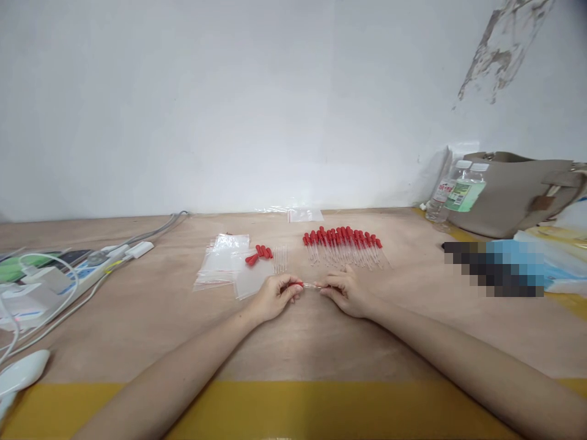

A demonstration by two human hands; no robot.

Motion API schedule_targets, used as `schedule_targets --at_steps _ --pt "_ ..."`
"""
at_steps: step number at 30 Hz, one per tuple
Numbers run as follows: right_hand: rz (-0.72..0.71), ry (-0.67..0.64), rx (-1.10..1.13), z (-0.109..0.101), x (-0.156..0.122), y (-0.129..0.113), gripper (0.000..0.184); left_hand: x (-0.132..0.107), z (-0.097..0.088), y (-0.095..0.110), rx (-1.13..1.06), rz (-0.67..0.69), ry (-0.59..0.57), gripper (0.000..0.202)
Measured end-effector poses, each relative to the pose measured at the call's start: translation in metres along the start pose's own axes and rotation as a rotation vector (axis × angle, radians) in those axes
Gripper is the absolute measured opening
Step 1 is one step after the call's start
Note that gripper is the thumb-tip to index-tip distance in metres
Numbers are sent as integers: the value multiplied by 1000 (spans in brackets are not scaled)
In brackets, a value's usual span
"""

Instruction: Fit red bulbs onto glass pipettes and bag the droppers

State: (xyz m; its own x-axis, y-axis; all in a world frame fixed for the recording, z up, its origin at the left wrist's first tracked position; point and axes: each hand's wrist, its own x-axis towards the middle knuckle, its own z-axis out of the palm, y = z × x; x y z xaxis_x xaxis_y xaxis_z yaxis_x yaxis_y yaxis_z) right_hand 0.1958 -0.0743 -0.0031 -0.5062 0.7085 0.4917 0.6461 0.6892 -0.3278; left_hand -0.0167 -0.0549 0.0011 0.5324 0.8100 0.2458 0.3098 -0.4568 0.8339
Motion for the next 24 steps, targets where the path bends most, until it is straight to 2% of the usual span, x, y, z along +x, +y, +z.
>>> schedule_targets --at_steps 3,8,17,24 --pt "-47 -12 -100 -5 2 2 23 -2 -1 5 144 38 -15 23" --pt "-68 -8 -211 -8 5 -3 26 -3 -1 8 370 123 26 21" --pt "25 -55 -128 5 10 -10 24 -3 -1 5 425 198 31 18" --pt "27 -125 -148 -8 20 -21 24 3 -15 7 504 276 -12 20"
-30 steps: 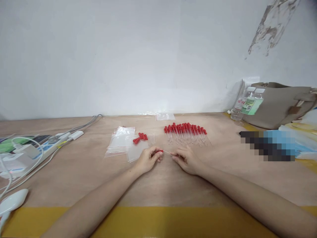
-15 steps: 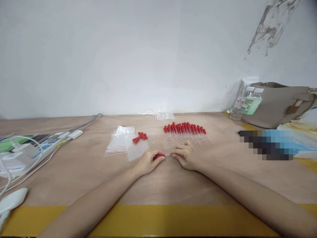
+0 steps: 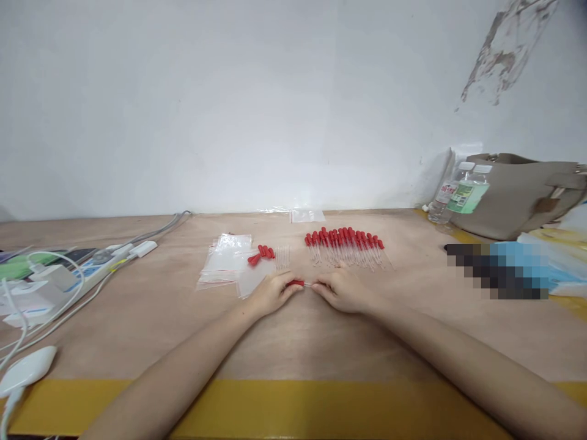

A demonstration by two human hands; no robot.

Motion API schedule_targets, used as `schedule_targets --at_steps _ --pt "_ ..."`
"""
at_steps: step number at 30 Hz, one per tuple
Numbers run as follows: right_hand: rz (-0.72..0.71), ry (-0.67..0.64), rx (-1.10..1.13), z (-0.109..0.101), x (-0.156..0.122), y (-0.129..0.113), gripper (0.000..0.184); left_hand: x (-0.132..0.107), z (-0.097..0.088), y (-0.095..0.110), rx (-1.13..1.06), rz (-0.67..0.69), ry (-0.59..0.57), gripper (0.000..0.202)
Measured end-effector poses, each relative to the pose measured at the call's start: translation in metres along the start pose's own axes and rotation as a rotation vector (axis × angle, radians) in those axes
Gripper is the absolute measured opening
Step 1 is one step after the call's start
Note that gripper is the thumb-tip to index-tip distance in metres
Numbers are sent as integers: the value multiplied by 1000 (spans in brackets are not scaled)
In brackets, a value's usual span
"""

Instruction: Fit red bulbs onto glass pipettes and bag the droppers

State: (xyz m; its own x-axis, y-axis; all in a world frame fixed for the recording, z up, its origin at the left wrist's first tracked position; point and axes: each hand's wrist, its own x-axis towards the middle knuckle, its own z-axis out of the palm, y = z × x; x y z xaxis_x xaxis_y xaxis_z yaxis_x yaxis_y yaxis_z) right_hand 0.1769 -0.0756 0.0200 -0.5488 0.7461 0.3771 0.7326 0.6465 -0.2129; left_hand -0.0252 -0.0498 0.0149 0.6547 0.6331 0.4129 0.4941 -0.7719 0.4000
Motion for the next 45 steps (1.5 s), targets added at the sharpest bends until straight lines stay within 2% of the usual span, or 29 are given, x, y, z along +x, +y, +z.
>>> schedule_targets --at_steps 2,4,6,8,11,14,18,22,25,28,30,33,36,41,45 --pt "16 -6 51 -6 2 0 22 1 -7 -6 69 12 69 25" --pt "101 -8 140 -11 7 6 20 1 -15 -17 176 -43 178 30" --pt "268 19 208 -14 14 18 22 0 -22 -32 312 -175 283 26" --pt "480 94 206 -16 24 34 25 -1 -27 -49 455 -365 373 23" --pt "735 224 87 -16 40 57 26 -5 -30 -68 546 -548 384 26" --pt "844 234 -41 -12 52 73 27 -8 -30 -77 523 -575 341 29" --pt "883 194 -87 -3 59 83 31 -8 -30 -79 499 -575 287 31" --pt "882 203 -123 2 61 79 32 -7 -31 -78 504 -592 236 30" --pt "773 222 -156 7 67 63 28 -6 -32 -75 533 -589 235 28" --pt "641 144 -74 20 78 41 26 -6 -31 -72 537 -553 219 25" --pt "621 93 -27 32 88 28 25 -6 -31 -71 513 -516 215 23" --pt "650 37 1 46 104 14 29 -7 -29 -70 462 -470 217 21" --pt "706 -8 9 52 116 8 36 -8 -28 -70 416 -439 223 24" --pt "779 -80 15 48 126 5 34 -7 -28 -73 370 -421 252 24" --pt "789 -123 30 44 126 3 31 -5 -28 -72 317 -410 325 21"
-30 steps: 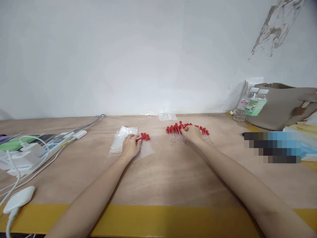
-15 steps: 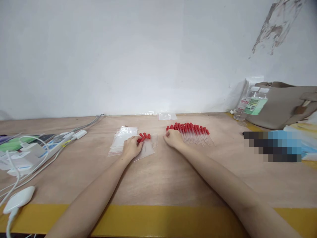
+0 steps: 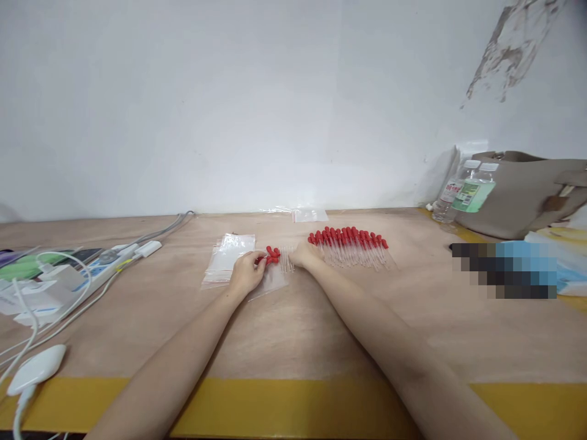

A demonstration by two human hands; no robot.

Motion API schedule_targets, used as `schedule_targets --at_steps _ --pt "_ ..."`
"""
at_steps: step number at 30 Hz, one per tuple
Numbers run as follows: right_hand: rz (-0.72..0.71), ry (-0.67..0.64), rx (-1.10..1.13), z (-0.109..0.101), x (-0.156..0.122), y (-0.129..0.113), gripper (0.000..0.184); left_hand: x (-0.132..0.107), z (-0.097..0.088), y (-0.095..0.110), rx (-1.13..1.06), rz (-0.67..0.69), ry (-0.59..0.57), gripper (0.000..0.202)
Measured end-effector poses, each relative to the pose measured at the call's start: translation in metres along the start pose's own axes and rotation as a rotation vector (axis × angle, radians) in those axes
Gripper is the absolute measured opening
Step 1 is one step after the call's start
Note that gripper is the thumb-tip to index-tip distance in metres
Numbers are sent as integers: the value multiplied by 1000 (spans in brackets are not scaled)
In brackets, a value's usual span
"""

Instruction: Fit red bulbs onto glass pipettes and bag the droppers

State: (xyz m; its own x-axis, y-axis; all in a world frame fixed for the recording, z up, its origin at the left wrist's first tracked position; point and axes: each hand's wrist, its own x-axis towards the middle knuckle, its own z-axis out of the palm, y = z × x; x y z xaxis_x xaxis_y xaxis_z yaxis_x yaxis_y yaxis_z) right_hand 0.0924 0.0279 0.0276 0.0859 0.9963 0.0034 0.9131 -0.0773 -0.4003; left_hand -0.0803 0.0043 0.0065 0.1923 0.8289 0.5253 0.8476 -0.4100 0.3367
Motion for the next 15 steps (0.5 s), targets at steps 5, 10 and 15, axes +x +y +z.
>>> schedule_targets --at_steps 5,10,15 --pt "-59 15 13 -11 -12 7 25 -3 -3 10 -86 52 190 24" --pt "-217 123 63 -26 -43 45 22 -7 0 16 -41 171 119 23" --pt "-550 286 264 -22 -70 96 13 -5 1 22 -48 190 191 22"
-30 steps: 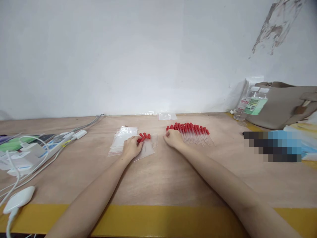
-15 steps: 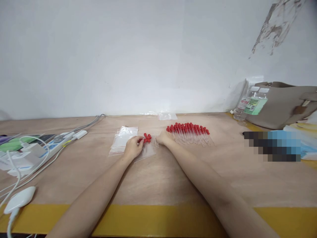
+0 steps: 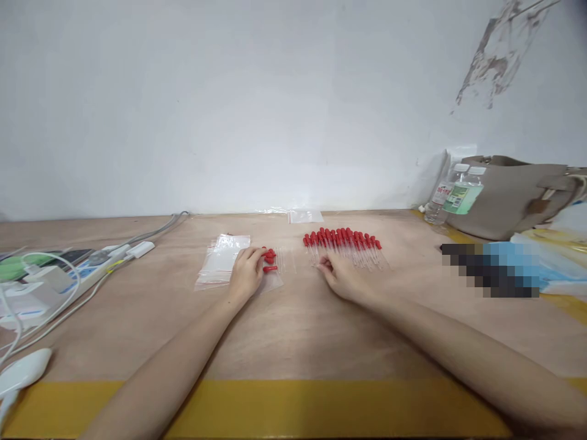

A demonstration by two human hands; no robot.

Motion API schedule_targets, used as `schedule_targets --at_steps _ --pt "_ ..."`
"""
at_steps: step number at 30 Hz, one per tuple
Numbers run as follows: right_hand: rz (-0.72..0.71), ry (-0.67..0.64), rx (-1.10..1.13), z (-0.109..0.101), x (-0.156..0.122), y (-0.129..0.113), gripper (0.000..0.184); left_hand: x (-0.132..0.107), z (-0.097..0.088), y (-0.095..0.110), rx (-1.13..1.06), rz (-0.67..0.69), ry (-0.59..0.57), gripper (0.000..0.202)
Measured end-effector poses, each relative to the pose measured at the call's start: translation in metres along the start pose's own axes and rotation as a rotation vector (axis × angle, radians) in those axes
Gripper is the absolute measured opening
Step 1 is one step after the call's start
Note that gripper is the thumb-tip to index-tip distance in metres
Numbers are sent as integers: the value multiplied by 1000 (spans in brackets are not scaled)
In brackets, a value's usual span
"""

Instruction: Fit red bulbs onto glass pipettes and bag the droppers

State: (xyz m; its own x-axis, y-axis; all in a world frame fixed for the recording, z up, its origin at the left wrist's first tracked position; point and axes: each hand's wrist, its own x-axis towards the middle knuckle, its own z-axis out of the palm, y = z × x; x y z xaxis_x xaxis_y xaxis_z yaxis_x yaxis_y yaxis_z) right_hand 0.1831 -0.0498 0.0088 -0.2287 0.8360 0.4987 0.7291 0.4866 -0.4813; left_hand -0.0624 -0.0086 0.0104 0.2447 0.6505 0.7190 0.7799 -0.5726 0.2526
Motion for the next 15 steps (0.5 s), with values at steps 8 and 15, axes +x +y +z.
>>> schedule_targets --at_steps 8,15 --pt "-113 73 40 -5 -25 8 18 -14 6 52 -353 -31 -238 22" --pt "-182 32 17 -1 -28 0 17 -22 13 61 -417 -27 -339 21"
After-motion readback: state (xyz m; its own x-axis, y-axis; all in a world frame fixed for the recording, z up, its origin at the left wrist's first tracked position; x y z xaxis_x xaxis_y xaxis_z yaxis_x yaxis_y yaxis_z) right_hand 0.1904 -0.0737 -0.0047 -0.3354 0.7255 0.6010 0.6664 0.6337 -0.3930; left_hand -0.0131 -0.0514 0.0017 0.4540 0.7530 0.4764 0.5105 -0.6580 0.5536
